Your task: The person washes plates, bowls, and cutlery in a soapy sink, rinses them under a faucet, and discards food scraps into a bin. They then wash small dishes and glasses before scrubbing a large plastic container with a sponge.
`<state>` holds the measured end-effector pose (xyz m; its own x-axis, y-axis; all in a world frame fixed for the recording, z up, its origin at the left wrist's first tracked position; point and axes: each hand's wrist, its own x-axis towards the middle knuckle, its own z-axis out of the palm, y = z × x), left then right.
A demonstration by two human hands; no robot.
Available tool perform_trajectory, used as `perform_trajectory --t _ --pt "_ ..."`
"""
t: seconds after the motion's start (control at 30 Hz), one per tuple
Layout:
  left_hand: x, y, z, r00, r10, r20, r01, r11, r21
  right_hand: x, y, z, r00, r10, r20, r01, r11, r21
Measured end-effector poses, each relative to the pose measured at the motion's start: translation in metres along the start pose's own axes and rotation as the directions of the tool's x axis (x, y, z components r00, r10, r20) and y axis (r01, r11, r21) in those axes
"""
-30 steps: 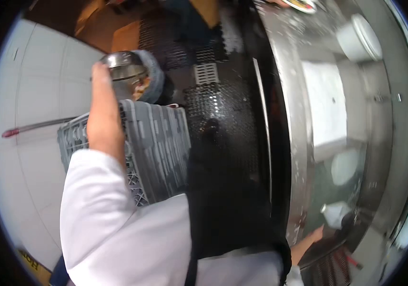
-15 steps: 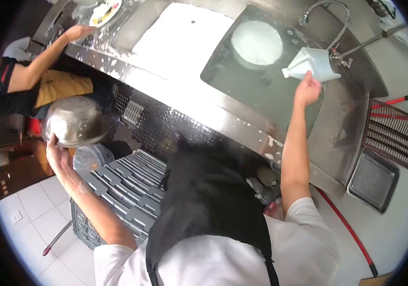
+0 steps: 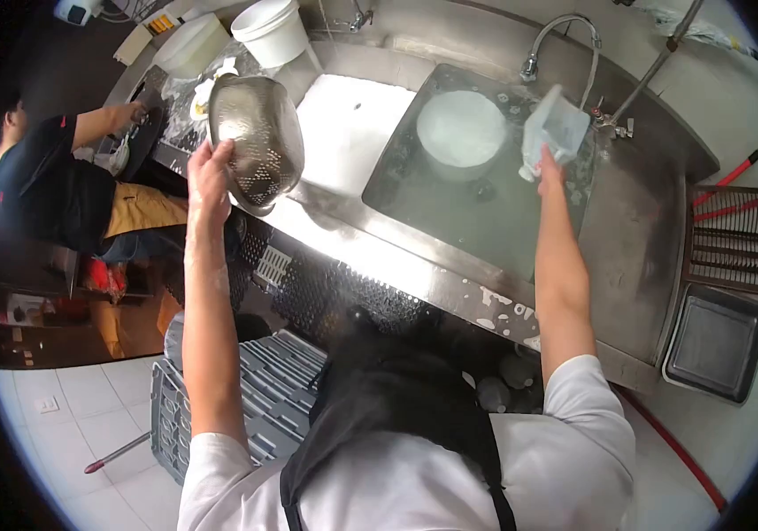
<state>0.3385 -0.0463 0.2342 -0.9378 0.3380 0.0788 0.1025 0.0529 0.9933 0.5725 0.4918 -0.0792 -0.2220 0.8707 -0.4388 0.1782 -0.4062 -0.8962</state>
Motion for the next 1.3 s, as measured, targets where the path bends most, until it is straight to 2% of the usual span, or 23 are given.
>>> perform_trajectory --t 0.1,0.2,0.27,0.33,0.43,0.47,0.5,0.53,0.63,0.73,0.83,0.93,0.97,1.03,1.13,1.23,1.3 --pt "0.011 0.004 0.036 0.999 -0.014 0.03 0.014 1.0 0.003 -0.061 -0.006 -0.034 0.963 0.134 0.233 -0.153 0.986 0.065" --pt "0.032 -0.004 0.053 0.998 -0.047 0.034 0.045 0.997 0.058 -0.049 0.046 -0.056 0.954 0.176 0.244 -0.281 0.811 0.513" --pt "0.047 -0.013 0.062 0.997 -0.063 0.039 0.06 0.995 0.085 -0.033 0.098 -0.076 0.957 0.045 0.286 -0.152 0.918 0.367" --pt "0.073 -0.038 0.066 0.993 -0.103 0.057 0.103 0.995 -0.003 -0.058 0.103 -0.079 0.968 0.147 0.201 -0.235 0.806 0.544" --pt "0.101 -0.066 0.074 0.978 -0.187 0.089 0.194 0.978 -0.073 -0.102 0.06 -0.086 0.979 0.186 -0.08 -0.148 0.927 0.345" --pt "0.106 -0.072 0.078 0.974 -0.205 0.094 0.213 0.973 -0.084 -0.111 0.044 -0.09 0.976 0.062 -0.207 -0.056 0.998 0.036" --pt "0.112 -0.076 0.084 0.97 -0.22 0.1 0.229 0.969 -0.096 -0.116 0.029 -0.092 0.952 -0.095 -0.29 0.01 0.959 -0.284" --pt "0.117 -0.081 0.089 0.961 -0.25 0.117 0.265 0.954 -0.143 -0.121 0.016 -0.091 0.91 -0.267 -0.318 0.037 0.815 -0.579" --pt "0.146 -0.114 0.097 0.96 -0.25 0.128 0.263 0.959 -0.102 -0.119 -0.01 -0.09 0.98 -0.196 -0.039 0.185 0.964 -0.193" --pt "0.168 -0.128 0.103 0.961 -0.203 0.189 0.18 0.975 0.129 -0.155 -0.03 -0.063 0.924 -0.357 -0.14 0.273 0.868 -0.416" --pt "0.195 -0.151 0.117 0.948 -0.24 0.21 0.167 0.935 0.314 -0.175 -0.025 -0.035 0.894 -0.378 -0.243 0.335 0.921 -0.2" --pt "0.225 -0.17 0.137 0.95 -0.193 0.244 0.022 0.823 0.567 -0.18 -0.029 -0.01 0.932 -0.345 -0.113 0.307 0.915 -0.26" --pt "0.231 -0.171 0.142 0.952 -0.169 0.255 -0.037 0.764 0.644 -0.191 -0.037 0.006 0.929 -0.355 -0.1 0.329 0.92 -0.213" --pt "0.235 -0.164 0.15 0.94 -0.167 0.297 -0.089 0.722 0.686 -0.222 -0.057 0.044 0.924 -0.377 -0.065 0.368 0.922 -0.12" --pt "0.25 -0.175 0.158 0.928 -0.199 0.316 -0.098 0.687 0.72 -0.226 -0.06 0.093 0.959 -0.284 -0.011 0.284 0.957 0.062" --pt "0.268 -0.198 0.16 0.918 -0.211 0.336 -0.125 0.648 0.751 -0.25 -0.09 0.131 0.937 -0.345 0.054 0.349 0.933 -0.086" --pt "0.267 -0.194 0.155 0.912 -0.222 0.346 -0.141 0.621 0.771 -0.267 -0.123 0.152 0.861 -0.499 0.101 0.497 0.779 -0.383"
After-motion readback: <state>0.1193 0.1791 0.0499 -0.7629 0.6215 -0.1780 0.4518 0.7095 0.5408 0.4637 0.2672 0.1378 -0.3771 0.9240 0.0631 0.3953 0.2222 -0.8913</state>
